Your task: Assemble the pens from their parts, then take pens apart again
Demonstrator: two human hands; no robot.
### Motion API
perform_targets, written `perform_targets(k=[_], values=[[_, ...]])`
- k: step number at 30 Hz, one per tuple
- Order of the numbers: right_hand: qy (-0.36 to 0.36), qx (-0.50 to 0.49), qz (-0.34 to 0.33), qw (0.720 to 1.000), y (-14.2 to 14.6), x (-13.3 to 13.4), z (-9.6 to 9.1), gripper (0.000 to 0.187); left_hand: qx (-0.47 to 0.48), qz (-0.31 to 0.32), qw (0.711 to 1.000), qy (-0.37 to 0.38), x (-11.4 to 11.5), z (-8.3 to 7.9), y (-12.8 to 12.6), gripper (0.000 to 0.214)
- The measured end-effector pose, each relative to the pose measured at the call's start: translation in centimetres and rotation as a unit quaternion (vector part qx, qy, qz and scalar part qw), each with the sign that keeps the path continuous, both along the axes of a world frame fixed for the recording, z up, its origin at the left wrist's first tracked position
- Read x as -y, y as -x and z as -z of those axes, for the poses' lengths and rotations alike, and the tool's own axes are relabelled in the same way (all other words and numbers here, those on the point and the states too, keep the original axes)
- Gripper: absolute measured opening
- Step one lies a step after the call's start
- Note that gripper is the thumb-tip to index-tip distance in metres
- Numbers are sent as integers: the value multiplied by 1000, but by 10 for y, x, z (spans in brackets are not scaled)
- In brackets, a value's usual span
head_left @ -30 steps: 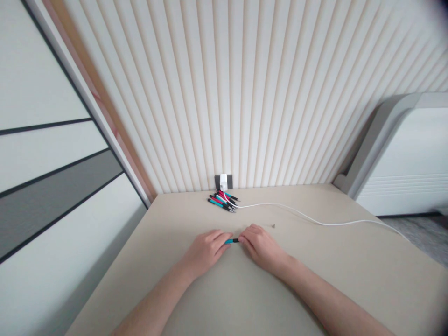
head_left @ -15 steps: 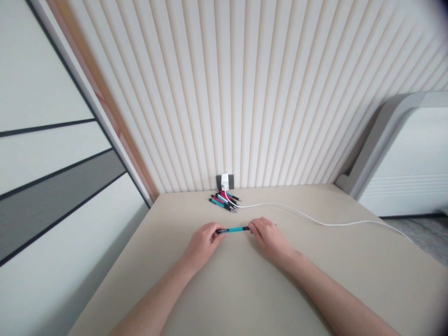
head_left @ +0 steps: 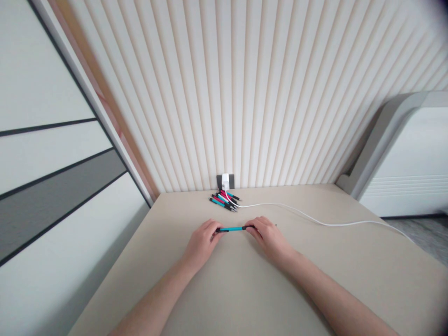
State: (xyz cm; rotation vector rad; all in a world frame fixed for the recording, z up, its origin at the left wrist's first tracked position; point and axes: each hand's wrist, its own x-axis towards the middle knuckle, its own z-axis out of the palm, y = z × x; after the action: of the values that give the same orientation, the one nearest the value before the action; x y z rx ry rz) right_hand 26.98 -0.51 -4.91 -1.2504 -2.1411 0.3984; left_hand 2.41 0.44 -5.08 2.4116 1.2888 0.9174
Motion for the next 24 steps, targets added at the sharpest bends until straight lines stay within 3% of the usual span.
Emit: perform_targets(k=[4, 9, 15, 24], values=[[-8, 4, 0, 1000, 1, 2, -3, 19, 0, -7, 1000, -3, -1, 1, 1, 6], [-5, 28, -22, 999, 2, 2, -3, 30, 6, 0, 1000, -6, -2, 2, 2, 7], [5, 15, 2, 1000, 2, 2, -5, 19, -5, -3, 1000, -8, -1, 4, 1, 11], [18, 28, 12, 999, 2, 3, -5, 20, 0, 2, 1000, -21, 3, -1, -2, 12]])
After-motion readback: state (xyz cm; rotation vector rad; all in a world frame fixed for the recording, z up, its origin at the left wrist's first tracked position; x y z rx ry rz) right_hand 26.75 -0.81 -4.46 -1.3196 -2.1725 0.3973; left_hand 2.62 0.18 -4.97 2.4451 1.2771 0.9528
